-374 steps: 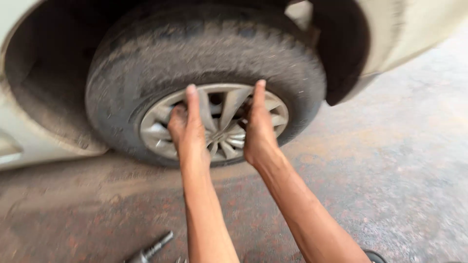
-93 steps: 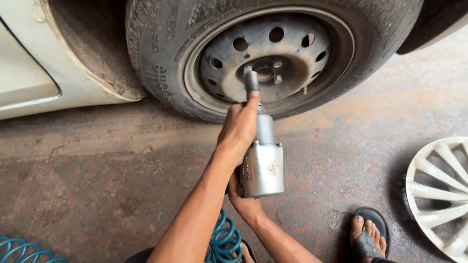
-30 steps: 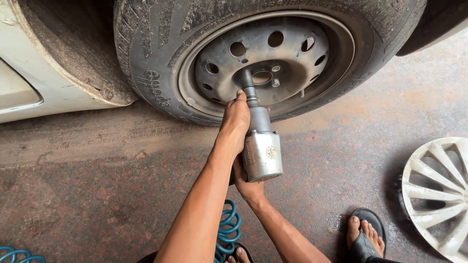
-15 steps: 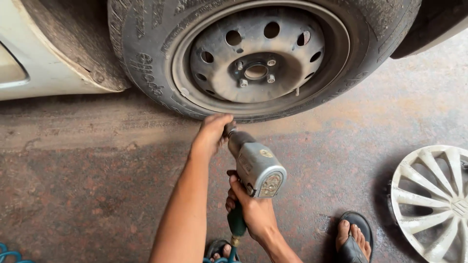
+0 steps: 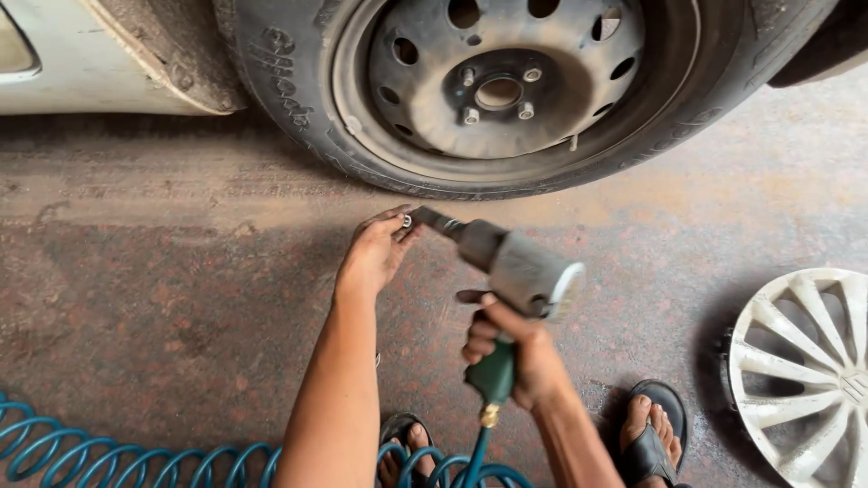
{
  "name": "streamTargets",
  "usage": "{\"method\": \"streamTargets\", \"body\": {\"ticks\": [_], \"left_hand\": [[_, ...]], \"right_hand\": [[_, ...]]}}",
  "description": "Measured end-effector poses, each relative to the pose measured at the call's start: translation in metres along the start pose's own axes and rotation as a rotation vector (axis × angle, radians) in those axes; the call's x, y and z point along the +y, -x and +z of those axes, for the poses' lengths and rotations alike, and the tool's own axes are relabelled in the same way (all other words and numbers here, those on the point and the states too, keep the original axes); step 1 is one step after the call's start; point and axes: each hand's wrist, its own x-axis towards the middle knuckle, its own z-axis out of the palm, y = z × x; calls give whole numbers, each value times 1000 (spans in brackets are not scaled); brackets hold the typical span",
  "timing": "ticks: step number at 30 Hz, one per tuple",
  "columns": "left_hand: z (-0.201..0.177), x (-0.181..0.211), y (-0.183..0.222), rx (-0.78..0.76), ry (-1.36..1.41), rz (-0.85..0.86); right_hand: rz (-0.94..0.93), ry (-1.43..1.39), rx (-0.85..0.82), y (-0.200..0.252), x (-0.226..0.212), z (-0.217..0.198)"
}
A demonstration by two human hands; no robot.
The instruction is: Remove a car tire from the wheel hub using an air impact wrench.
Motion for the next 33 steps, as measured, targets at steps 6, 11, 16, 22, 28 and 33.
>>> {"method": "streamTargets", "body": {"ticks": [6,11,16,22,28,33], "left_hand": [[-82,-1,-20,307,-734,262],[-93,6,-7,559,-1150,397],[-126,-13,-12,722,-1262,352],[-32,6,-10,803,-1257,457],[178,-23,38,28,-1175,-6],[225,-12,57,-30,-605,-168]], "right_hand": [[-99,-89,-26,4,-17,-32],[-197,-149,-25,-1,-20,-67],[-282,-148,30,-1,-16,-79],[-326,-149,30,-9,-5,-72],[-406,-90,-57,-19,7,-26],[-632,517,116,-54,31,-47]]}}
